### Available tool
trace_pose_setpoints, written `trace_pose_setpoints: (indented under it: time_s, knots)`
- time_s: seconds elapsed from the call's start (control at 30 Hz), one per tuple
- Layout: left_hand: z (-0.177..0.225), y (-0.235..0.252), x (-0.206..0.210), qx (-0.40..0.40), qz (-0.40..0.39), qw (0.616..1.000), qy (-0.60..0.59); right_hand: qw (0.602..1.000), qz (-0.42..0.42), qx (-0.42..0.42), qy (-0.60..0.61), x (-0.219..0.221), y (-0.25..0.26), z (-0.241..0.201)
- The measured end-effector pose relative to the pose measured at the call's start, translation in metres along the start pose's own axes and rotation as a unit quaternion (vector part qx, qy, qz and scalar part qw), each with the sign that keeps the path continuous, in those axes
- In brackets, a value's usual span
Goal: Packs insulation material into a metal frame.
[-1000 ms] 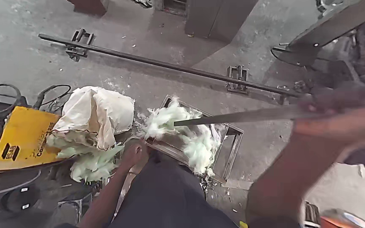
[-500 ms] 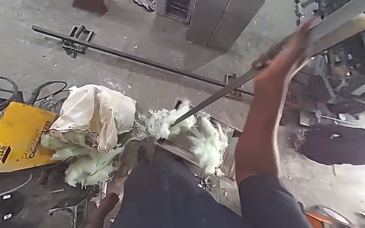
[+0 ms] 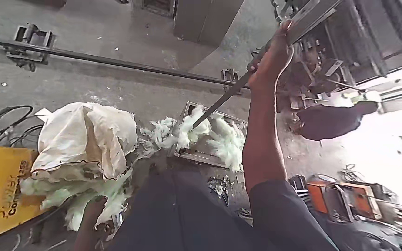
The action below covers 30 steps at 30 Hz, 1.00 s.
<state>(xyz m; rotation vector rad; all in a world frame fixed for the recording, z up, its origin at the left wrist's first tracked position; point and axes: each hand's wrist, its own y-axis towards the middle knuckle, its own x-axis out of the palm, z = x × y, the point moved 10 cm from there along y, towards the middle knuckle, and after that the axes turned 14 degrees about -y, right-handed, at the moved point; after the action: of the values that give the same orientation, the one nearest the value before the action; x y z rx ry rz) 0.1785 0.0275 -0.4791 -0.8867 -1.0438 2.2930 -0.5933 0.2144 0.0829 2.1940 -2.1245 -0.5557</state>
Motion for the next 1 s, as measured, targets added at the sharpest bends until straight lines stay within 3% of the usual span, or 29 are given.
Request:
trace_pose_setpoints:
  time_s: [0.17, 0.23, 0.3, 0.37, 0.5, 0.57, 0.67, 0.87, 0.93, 1.0]
  knots:
    - [0.057, -0.006, 0.011, 0.011, -0.019, 1.000, 0.018, 0.998, 0.061, -0.009, -0.022, -0.043, 0.034, -0.053]
    - [0.064, -0.011, 0.025, 0.024, -0.032, 0.999, 0.028, 0.998, 0.060, -0.003, -0.019, -0.046, 0.050, -0.052]
    - [0.056, -0.013, 0.037, 0.023, -0.040, 0.998, 0.052, 0.999, 0.033, 0.022, -0.025, -0.029, 0.057, -0.023]
    - [0.029, -0.014, 0.049, 0.003, -0.057, 0.995, 0.082, 0.998, 0.007, 0.052, -0.027, -0.007, 0.036, 0.033]
    - [-0.006, -0.026, 0.069, -0.025, -0.116, 0.981, 0.156, 0.995, -0.026, 0.092, -0.038, 0.042, -0.058, 0.150]
    - [-0.011, -0.037, 0.070, -0.033, -0.131, 0.976, 0.172, 0.992, -0.054, 0.114, -0.006, 0.055, -0.089, 0.175]
    - [-0.012, -0.047, 0.054, -0.048, -0.095, 0.987, 0.123, 0.994, -0.077, 0.077, 0.015, 0.051, -0.072, 0.126]
    - [-0.004, -0.053, 0.028, -0.064, -0.044, 0.994, 0.070, 0.998, -0.054, 0.027, 0.023, -0.003, 0.020, -0.043]
    - [-0.010, -0.049, 0.030, -0.067, -0.048, 0.995, 0.061, 0.998, -0.040, 0.031, 0.029, -0.006, 0.032, -0.056]
    - [-0.017, -0.044, 0.037, -0.068, -0.062, 0.994, 0.060, 0.999, -0.042, 0.032, 0.008, 0.003, 0.024, -0.037]
